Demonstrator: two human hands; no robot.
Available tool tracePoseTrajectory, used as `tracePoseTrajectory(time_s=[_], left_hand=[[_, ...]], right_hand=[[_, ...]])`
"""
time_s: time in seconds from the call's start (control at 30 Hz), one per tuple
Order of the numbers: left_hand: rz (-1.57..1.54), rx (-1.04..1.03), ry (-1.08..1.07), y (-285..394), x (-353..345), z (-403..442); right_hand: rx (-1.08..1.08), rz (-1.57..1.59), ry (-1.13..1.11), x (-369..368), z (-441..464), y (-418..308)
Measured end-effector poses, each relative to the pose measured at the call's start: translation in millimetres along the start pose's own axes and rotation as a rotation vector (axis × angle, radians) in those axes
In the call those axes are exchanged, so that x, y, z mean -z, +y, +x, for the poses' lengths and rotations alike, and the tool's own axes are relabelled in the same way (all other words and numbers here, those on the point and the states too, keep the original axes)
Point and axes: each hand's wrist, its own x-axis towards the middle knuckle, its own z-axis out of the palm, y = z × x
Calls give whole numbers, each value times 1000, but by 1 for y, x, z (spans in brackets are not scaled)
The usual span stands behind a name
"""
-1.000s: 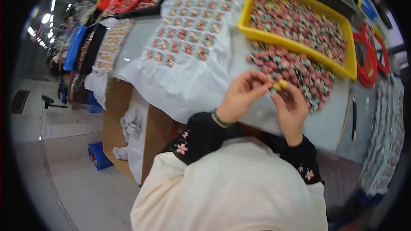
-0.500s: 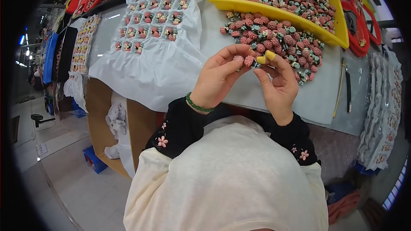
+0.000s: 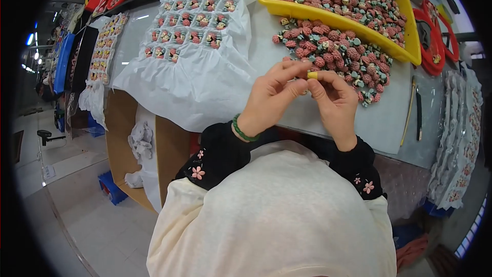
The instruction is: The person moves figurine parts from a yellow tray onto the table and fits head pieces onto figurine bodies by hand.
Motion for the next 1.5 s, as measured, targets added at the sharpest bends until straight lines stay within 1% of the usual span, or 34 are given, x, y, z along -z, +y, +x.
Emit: tracePoseTrajectory(time_s=[0.03,0.07,0.1,0.13,0.17,0.23,0.27,0.3,0.33,0.4,0.43,0.47,0.53,0.6,0.67,0.73,0.77,0.8,0.87,0.9,0.97,1.07,1.1,1.23,1.27,1.37,1.4,1.43,1.47,1.5], left_hand=[[127,10,-22,3,0,-2],[143,0,2,4,0,-2],[204,-45,-22,2,1,-3],[269,-84,-45,-1,3,-4],[166,-51,-42,-4,4,-5],[229,-54,24,6,13,-8],[265,-59,60,11,17,-9],[298,-110,152,15,28,-9],[305,-93,162,16,44,-10],[568,-264,489,24,80,-10],[736,-253,570,29,94,-15],[903,-263,657,35,108,-16],[1077,-146,662,36,131,-20],[1232,-20,558,25,152,-22],[1351,-191,552,9,156,-23],[1520,-316,572,2,155,-21],[1519,-267,552,2,153,-22],[1593,-166,525,6,145,-26],[1649,41,467,8,136,-30],[1644,12,464,8,138,-24],[1636,153,364,4,139,-30],[1635,176,356,-2,144,-23],[1635,151,361,-3,146,-22],[1625,158,352,-8,149,-22],[1610,180,318,-7,151,-21],[1593,166,316,-1,139,-22],[1665,89,416,4,133,-20],[1734,12,519,11,126,-20],[1728,20,507,23,116,-16],[1513,-126,451,37,103,-10]], right_hand=[[9,8,-18,0,0,1],[-25,1,6,0,0,3],[-61,-1,24,-1,0,4],[-56,22,-7,-1,-1,5],[-73,52,4,0,-2,4],[-104,104,-2,-6,-3,0],[-101,70,32,-9,-3,-4],[-102,33,71,-10,-6,-6],[-119,43,63,-9,-9,-6],[-74,-58,23,-5,-10,-6],[-111,-82,10,-4,-11,-7],[-130,-33,33,-4,-12,-2],[-147,-18,-31,-6,-12,-2],[-176,-10,-42,-9,-12,-1],[-140,-28,-67,-9,-11,3],[-131,12,-66,-9,-11,3],[-104,-7,-71,-7,-7,6],[-110,-30,-77,-3,-14,8],[-173,-43,-31,-2,-23,5],[-138,-35,-45,-1,-18,7],[-123,-42,-75,-1,-17,8],[-79,-62,-89,-2,-17,10],[-79,-46,-84,-3,-18,11],[-135,-37,-70,-4,-25,8],[-109,-72,-80,-3,-27,6],[-14,-126,-114,5,-29,-3],[33,-131,-129,8,-30,-3],[24,-141,-124,12,-31,-2],[12,-145,-120,15,-32,-2],[4,-127,-87,16,-33,-1]])
